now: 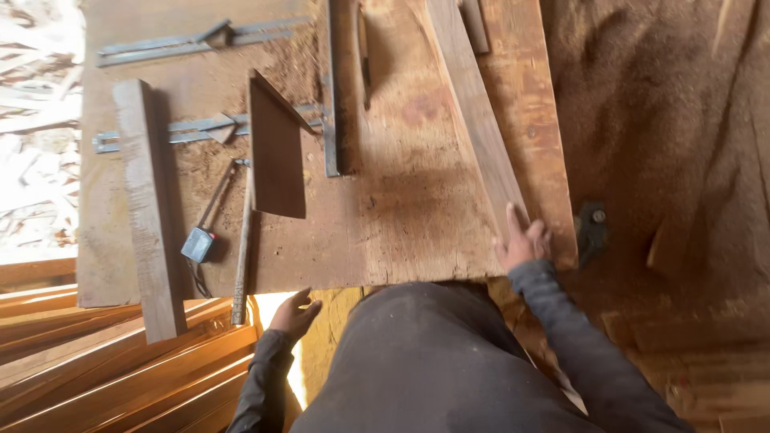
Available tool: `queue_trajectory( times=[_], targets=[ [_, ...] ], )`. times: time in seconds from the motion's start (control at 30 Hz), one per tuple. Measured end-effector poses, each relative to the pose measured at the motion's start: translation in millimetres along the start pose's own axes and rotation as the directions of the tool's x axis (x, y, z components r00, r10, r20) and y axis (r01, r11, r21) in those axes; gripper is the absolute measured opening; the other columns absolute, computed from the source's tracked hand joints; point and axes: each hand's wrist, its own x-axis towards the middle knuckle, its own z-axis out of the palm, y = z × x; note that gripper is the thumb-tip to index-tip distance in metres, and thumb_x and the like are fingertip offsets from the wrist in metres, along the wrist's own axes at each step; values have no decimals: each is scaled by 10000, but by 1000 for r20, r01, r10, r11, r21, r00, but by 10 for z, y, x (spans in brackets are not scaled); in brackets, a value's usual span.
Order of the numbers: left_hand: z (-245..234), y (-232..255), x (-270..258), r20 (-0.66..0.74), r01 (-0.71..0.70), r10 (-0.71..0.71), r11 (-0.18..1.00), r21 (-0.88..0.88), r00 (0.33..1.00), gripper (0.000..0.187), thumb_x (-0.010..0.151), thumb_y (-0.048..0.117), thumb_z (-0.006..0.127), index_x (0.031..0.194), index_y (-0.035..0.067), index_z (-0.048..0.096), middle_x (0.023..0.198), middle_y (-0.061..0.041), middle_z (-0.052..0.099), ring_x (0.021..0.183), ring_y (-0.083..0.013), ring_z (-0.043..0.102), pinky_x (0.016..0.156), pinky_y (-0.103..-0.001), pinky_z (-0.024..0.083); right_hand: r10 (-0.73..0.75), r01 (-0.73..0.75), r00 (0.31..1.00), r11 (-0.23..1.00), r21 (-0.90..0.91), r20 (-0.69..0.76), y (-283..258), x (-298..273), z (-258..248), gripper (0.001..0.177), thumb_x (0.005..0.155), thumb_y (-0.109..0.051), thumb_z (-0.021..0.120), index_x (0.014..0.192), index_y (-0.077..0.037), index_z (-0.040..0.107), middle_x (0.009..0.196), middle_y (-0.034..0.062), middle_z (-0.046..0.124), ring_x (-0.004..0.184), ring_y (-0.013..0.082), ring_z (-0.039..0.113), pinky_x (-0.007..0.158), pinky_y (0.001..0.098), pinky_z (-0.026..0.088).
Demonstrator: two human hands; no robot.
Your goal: The person uses a measuring tape to mark lengths on a wooden plank, then uses a hammer to set a small metal guide into a makeshift table saw setup while positioning the wood for a cut.
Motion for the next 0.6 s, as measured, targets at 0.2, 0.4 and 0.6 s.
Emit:
queue_trajectory(
  times=[0.2, 0.4, 0.6],
  targets=[
    [210, -592, -325, 565, 18, -256, 920, 392, 784, 457, 991, 505, 620, 992, 76, 778, 937, -103, 791, 816, -269, 736, 778, -373, 593, 28, -30, 995, 999, 16, 101, 410, -1482, 11, 913, 813, -406, 742, 1600, -256, 304, 956, 230, 503, 860, 373, 533, 737, 501, 508],
    [320, -653, -636, 496, 231, -311, 949, 216, 811, 432, 977, 501, 642, 1002, 89, 768, 931, -108, 780, 816, -279, 729, 770, -388, 586, 65, -8, 948, 984, -180, 312, 969, -2519, 392, 944, 852, -469, 731, 1648, -312, 248, 938, 209, 591, 775, 287, 650, 647, 440, 566],
    [197, -490, -279, 353, 234, -236, 971, 49, 906, 411, 962, 498, 664, 1012, 101, 758, 925, -112, 769, 816, -290, 721, 763, -404, 579, 31, -30, 1000, 998, -53, 7, 696, -2251, 135, 809, 841, -405, 645, 1580, -316, 327, 1052, 222, 646, 839, 330, 618, 660, 469, 582]
  ],
)
